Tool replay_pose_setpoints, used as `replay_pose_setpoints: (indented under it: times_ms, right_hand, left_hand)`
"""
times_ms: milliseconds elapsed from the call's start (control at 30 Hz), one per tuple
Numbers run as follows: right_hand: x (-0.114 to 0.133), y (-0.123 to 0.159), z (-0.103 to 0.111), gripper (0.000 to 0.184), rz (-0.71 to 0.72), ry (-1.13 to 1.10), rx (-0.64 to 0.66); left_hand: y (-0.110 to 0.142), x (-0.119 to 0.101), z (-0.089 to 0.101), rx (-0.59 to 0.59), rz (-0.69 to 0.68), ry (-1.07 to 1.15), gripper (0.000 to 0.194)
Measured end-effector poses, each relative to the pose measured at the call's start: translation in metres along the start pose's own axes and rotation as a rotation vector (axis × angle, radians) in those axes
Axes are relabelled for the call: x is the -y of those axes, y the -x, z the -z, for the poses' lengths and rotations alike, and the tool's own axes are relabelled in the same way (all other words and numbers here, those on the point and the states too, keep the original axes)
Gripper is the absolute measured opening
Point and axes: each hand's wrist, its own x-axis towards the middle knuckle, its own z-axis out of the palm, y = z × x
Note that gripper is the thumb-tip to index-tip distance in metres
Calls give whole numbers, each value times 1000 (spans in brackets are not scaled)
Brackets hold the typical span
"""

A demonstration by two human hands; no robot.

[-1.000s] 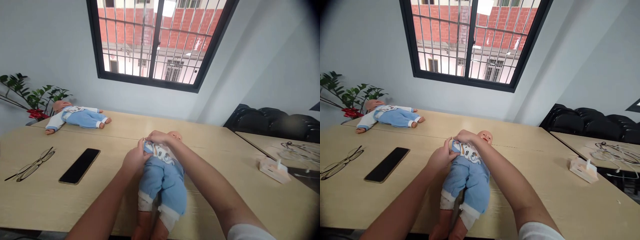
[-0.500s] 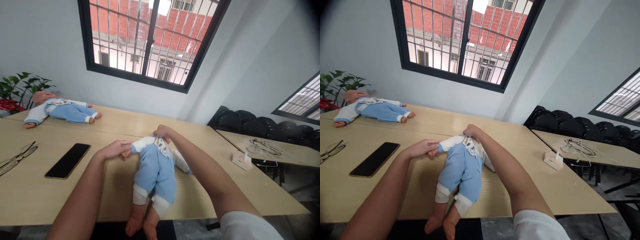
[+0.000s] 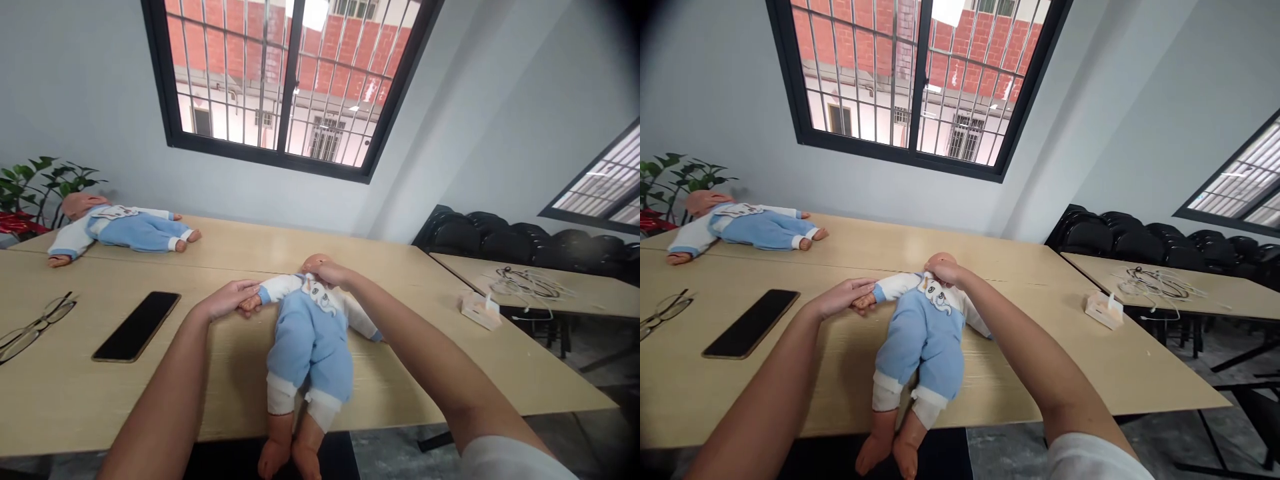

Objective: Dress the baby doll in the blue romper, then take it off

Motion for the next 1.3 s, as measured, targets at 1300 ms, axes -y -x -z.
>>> replay_pose_setpoints:
  times_ms: [1300]
  right_hand:
    - [-178,84,-64,18,360,-151,-792]
  left_hand:
    - [-77,-67,-134,-179,-534,-1166,36]
